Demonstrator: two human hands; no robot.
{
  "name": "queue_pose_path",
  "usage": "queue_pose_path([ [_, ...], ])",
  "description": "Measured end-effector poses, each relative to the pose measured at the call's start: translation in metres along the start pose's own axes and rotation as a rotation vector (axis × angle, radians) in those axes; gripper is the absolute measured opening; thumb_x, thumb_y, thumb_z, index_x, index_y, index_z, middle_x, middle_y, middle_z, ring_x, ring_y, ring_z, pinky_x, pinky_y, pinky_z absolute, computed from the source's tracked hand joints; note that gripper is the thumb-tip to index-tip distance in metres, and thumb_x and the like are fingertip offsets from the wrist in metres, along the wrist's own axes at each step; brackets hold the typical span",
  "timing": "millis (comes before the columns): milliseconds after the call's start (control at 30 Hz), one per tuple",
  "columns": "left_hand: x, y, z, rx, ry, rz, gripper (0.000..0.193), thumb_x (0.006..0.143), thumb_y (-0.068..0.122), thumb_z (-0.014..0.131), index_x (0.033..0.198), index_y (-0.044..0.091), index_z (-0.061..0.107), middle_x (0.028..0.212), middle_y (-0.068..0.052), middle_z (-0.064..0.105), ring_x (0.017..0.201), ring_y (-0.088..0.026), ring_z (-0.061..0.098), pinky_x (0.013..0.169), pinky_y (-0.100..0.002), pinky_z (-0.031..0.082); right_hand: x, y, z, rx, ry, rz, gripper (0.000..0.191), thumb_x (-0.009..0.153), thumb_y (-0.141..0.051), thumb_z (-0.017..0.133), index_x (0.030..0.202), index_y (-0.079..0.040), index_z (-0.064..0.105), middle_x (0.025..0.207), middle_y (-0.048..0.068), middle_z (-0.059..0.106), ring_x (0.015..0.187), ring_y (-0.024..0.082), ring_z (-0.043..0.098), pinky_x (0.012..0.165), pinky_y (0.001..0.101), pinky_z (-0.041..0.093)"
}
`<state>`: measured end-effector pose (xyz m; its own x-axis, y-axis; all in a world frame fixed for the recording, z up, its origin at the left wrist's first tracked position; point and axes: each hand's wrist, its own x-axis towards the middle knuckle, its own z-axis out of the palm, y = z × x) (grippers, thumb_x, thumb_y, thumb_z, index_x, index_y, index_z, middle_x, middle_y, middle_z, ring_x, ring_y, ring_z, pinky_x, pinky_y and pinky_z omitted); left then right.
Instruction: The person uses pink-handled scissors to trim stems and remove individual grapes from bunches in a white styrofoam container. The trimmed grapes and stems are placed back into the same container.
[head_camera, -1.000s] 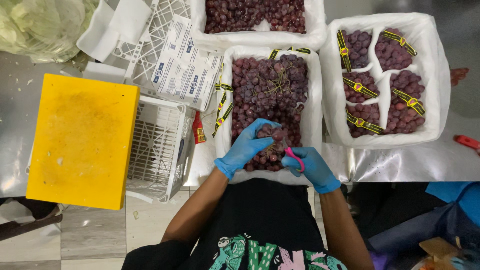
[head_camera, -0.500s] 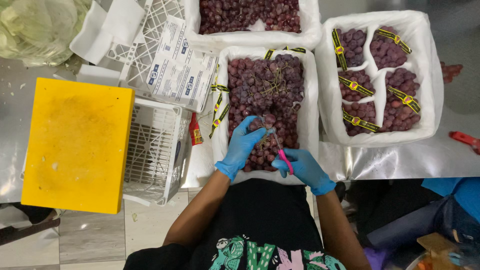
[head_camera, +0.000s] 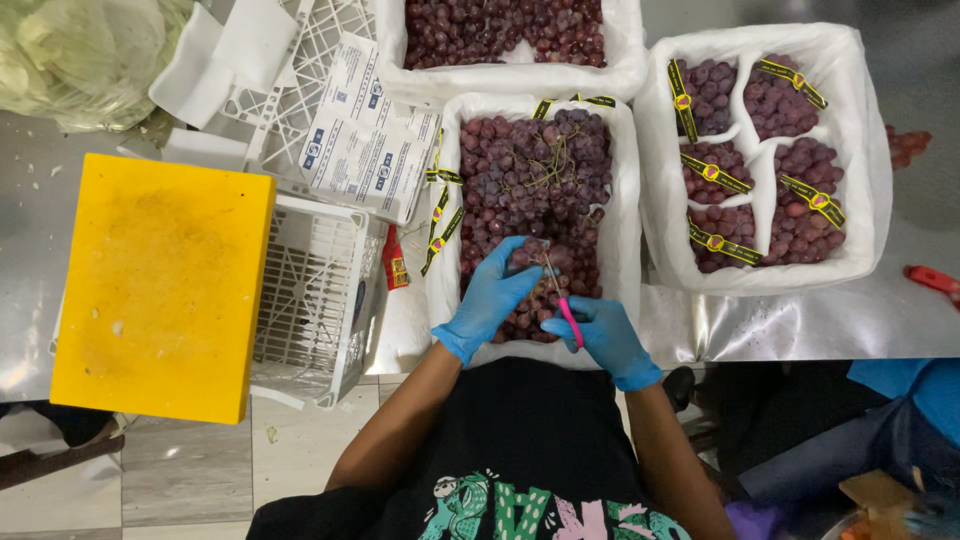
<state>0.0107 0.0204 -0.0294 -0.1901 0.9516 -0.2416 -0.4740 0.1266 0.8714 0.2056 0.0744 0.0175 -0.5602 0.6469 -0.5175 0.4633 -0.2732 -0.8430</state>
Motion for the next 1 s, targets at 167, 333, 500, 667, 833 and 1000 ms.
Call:
queue_pose_path([
  [167,-0.003,-0.008,0.002,-0.02,0.067,0.03,0.039,0.093,-0.003,0.068,0.131,0.002,0.062,0.112,-0.005,0.064,0.101,-0.008,0.066,0.085,-0.022,0.053,-0.003,0.012,0.01,0.025,0.076,-0.025,0.025,0.08,-0.023,0.085,0.078,-0.003,0.071,0.058,-0.001,0.054,0.054,0.007,0.049,0.051,0.0263,0.04],
  [333,-0.007,-0.003,0.003,0.239,0.079,0.206,0.033,0.089,-0.005,0.072,0.121,-0.001,0.069,0.122,-0.004,0.065,0.102,-0.01,0.058,0.083,-0.023,0.049,-0.006,0.016,0.018,0.019,0.109,-0.015,0.021,0.08,-0.023,0.085,0.08,-0.005,0.073,0.057,-0.002,0.055,0.054,0.006,0.048,0.051,0.0258,0.039],
  [500,-0.005,-0.002,0.003,0.222,0.015,0.182,0.023,0.086,-0.001,0.07,0.109,-0.003,0.07,0.127,-0.002,0.061,0.109,-0.011,0.062,0.089,-0.025,0.058,-0.01,0.017,0.009,-0.055,0.171,-0.033,0.026,0.083,-0.025,0.085,0.077,-0.003,0.072,0.057,0.001,0.055,0.053,0.008,0.048,0.051,0.0262,0.038],
  [667,-0.004,-0.016,0.004,0.184,0.142,0.221,0.025,0.086,0.001,0.075,0.111,-0.002,0.07,0.112,-0.003,0.063,0.1,-0.009,0.06,0.087,-0.023,0.053,-0.006,0.021,-0.014,-0.069,0.032,-0.027,0.024,0.086,-0.026,0.079,0.08,-0.004,0.072,0.061,0.002,0.062,0.058,0.008,0.055,0.056,0.0275,0.043],
  [833,0.011,-0.03,-0.007,0.099,0.189,0.154,0.027,0.091,0.005,0.071,0.118,0.002,0.073,0.101,0.002,0.065,0.089,-0.006,0.055,0.08,-0.022,0.048,0.013,0.038,-0.015,-0.152,-0.043,-0.026,0.026,0.09,-0.025,0.076,0.079,-0.002,0.07,0.065,0.003,0.064,0.063,0.01,0.056,0.062,0.0293,0.045],
  [1000,0.019,-0.043,-0.011,-0.151,0.178,0.142,0.021,0.094,0.008,0.067,0.114,0.003,0.072,0.112,-0.002,0.075,0.102,-0.009,0.067,0.097,-0.024,0.051,0.024,0.044,-0.018,-0.167,-0.044,-0.054,0.028,0.092,-0.024,0.075,0.082,0.001,0.07,0.069,0.003,0.064,0.066,0.01,0.057,0.063,0.0288,0.046],
])
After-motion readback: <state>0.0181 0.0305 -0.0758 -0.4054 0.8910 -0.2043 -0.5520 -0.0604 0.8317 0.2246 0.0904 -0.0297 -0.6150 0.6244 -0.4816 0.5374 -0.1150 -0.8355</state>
